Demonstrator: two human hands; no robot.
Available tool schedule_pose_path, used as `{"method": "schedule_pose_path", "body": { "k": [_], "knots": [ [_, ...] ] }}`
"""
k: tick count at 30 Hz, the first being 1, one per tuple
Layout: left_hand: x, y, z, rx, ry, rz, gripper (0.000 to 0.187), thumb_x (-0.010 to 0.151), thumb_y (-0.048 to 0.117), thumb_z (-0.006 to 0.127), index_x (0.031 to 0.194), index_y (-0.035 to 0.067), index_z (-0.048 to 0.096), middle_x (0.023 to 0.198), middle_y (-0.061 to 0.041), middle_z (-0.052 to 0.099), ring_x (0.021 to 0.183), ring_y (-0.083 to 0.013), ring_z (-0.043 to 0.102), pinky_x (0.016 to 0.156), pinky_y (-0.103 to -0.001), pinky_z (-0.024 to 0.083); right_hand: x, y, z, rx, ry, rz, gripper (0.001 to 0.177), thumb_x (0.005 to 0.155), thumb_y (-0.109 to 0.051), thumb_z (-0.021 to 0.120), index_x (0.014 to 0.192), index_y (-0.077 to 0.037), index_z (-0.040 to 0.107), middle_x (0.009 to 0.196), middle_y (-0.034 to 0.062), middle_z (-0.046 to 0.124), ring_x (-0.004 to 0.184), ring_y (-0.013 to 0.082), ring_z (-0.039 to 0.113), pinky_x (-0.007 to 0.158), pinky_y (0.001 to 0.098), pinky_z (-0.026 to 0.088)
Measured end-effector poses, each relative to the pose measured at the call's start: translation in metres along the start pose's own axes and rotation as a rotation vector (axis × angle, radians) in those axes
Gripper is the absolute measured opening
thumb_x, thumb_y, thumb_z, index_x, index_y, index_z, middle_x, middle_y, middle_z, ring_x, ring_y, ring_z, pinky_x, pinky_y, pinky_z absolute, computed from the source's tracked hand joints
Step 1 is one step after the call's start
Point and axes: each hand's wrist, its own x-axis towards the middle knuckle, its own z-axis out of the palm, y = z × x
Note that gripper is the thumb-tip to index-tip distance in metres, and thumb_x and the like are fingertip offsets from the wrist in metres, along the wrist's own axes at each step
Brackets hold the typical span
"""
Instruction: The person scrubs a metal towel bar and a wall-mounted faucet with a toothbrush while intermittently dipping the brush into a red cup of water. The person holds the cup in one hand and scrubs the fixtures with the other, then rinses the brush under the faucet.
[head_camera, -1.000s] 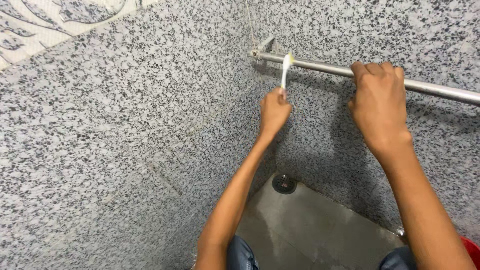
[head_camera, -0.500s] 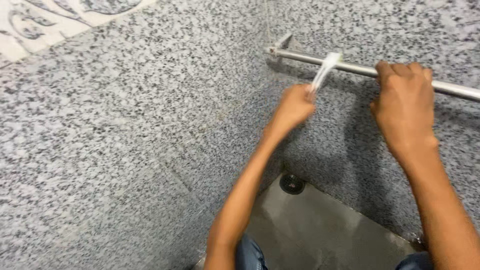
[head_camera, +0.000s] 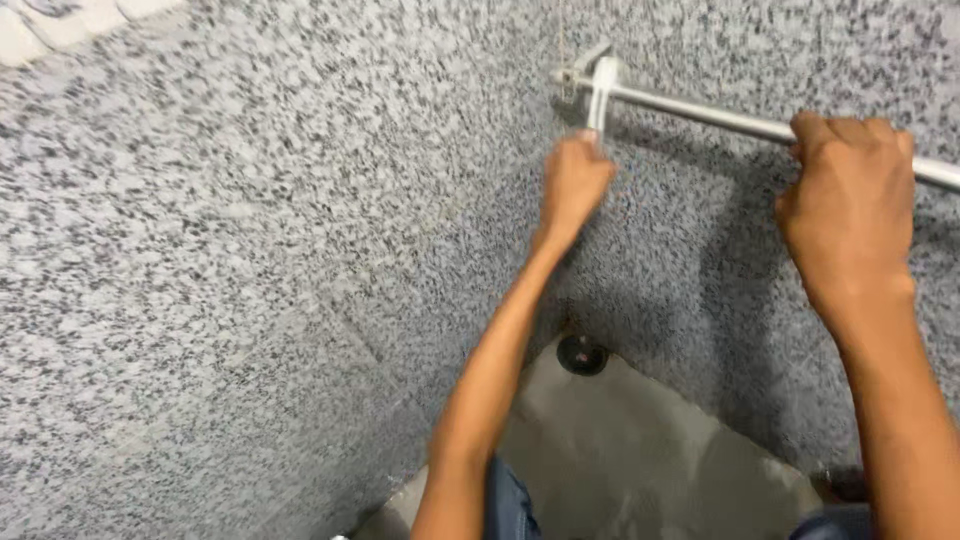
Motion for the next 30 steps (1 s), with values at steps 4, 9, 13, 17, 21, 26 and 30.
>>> {"method": "schedule_pose_path", "body": {
  "k": [4,9,13,17,21,26,30],
  "knots": [
    [0.011,0.003,-0.014,0.054,-0.171,0.207,0.012,0.083,0.004,0.058,0.087,-0.001,0.069,0.065,-0.015,0.065,0.06,-0.0248,0.064,0.053,-0.044,0.046,0.001,0.005,0.005,-0.013,0.017,-0.004,0.023,0.089,0.006,0.069,0.11,-0.001,0.068,0.103,0.0143,0.069,0.098,0.0314,0.058,0.1,0.0399,0.046],
    [-0.001,0.008,-0.017,0.142,0.102,0.102,0.016,0.074,0.007,0.065,0.088,0.001,0.068,0.059,-0.016,0.063,0.052,-0.0235,0.065,0.047,-0.041,0.048,-0.001,0.003,0.006,0.016,0.028,-0.02,0.027,0.086,0.006,0.068,0.113,0.0,0.07,0.1,0.0156,0.069,0.099,0.033,0.06,0.1,0.0426,0.046],
    [0.01,0.03,-0.013,0.045,-0.352,0.122,0.015,0.083,0.006,0.06,0.092,0.0,0.069,0.068,-0.02,0.062,0.052,-0.027,0.059,0.05,-0.044,0.042,0.006,0.004,0.002,-0.03,0.031,-0.005,0.034,0.084,0.008,0.067,0.117,0.0,0.071,0.101,0.0147,0.07,0.1,0.0321,0.061,0.101,0.0427,0.046],
    [0.0,0.027,-0.022,0.361,0.042,0.141,0.033,0.074,0.009,0.066,0.106,0.004,0.074,0.07,-0.021,0.07,0.062,-0.0324,0.069,0.057,-0.043,0.054,0.003,-0.001,0.002,-0.007,0.031,-0.026,0.034,0.084,0.006,0.069,0.117,-0.001,0.071,0.106,0.0142,0.071,0.104,0.0321,0.061,0.101,0.0411,0.046],
    [-0.001,0.043,-0.02,0.296,-0.061,0.07,0.026,0.074,0.015,0.068,0.095,0.001,0.076,0.076,-0.024,0.073,0.073,-0.0386,0.073,0.066,-0.047,0.057,0.001,0.0,-0.003,-0.019,0.021,-0.003,0.033,0.083,0.007,0.069,0.115,-0.002,0.07,0.103,0.0141,0.07,0.105,0.0325,0.061,0.1,0.0401,0.046],
    [-0.016,0.065,-0.032,0.21,-0.022,0.09,0.033,0.071,0.017,0.068,0.099,0.001,0.074,0.072,-0.024,0.071,0.069,-0.0358,0.074,0.063,-0.044,0.057,0.005,-0.005,-0.004,0.014,0.017,-0.004,0.042,0.075,0.007,0.071,0.117,0.0,0.071,0.106,0.0166,0.071,0.107,0.035,0.061,0.1,0.0428,0.046],
    [-0.015,0.082,-0.062,0.255,-0.102,-0.032,0.024,0.074,0.016,0.065,0.087,-0.001,0.075,0.069,-0.02,0.072,0.067,-0.0318,0.074,0.062,-0.042,0.055,0.002,-0.003,-0.006,-0.002,0.037,-0.012,0.049,0.077,0.008,0.071,0.125,0.001,0.071,0.108,0.0168,0.071,0.107,0.0342,0.061,0.102,0.0418,0.047]
  ]
}}
